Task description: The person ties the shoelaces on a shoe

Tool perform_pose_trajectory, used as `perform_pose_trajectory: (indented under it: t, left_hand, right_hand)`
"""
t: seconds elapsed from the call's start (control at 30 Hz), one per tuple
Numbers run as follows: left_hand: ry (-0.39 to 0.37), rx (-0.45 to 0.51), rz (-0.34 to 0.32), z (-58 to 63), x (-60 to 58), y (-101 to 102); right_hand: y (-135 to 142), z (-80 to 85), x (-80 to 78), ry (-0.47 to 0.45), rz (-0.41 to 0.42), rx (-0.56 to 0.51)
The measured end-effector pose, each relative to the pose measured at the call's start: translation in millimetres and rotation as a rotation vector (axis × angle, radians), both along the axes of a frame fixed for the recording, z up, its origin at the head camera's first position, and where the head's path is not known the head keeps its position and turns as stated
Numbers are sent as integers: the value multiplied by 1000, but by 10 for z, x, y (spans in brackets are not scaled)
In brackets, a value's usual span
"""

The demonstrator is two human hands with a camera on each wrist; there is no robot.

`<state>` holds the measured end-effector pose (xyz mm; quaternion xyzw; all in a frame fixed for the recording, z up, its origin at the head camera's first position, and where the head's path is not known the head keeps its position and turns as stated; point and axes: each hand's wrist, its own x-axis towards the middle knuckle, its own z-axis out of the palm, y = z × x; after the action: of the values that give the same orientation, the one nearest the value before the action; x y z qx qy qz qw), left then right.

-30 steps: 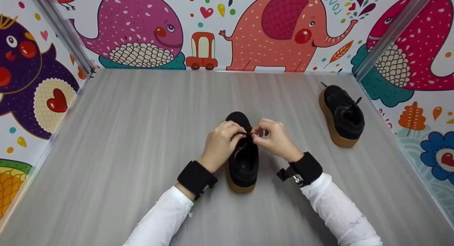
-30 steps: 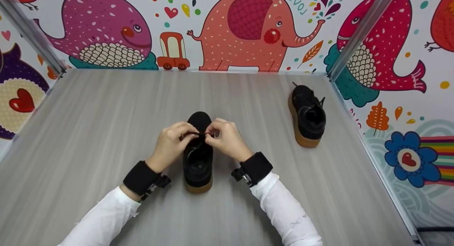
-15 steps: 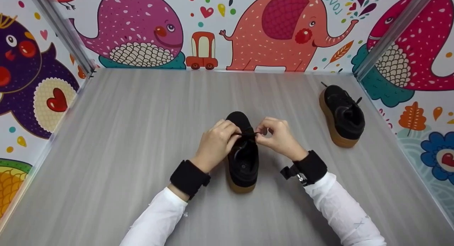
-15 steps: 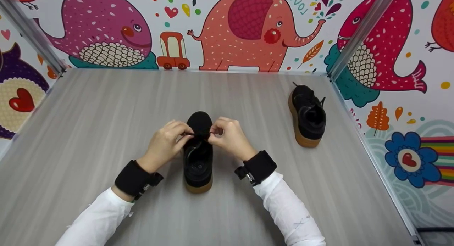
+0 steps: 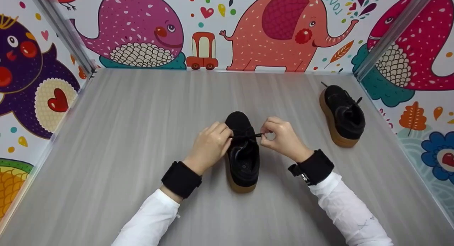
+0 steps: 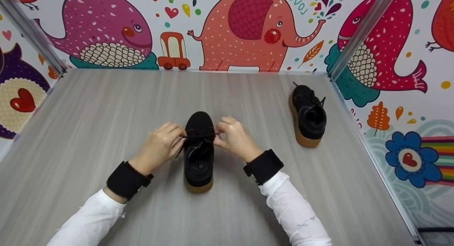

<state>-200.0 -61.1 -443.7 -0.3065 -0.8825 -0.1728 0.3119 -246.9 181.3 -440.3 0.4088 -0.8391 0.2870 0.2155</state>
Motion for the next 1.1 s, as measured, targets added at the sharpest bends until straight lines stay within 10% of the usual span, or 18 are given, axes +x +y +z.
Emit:
perform_pose_trajectory:
  t: [0.17, 0.63, 1.1]
  left_hand:
    - [10, -43, -7, -73, -3, -61]
    - [-111, 148, -124, -96, -60, 126]
    - [-3, 87, -77, -3, 13, 107]
  right_hand:
    - [22, -43, -2, 78, 12, 58]
    - [-48, -21, 38, -256, 73, 8]
    - [-40, 75, 12, -7, 112, 75]
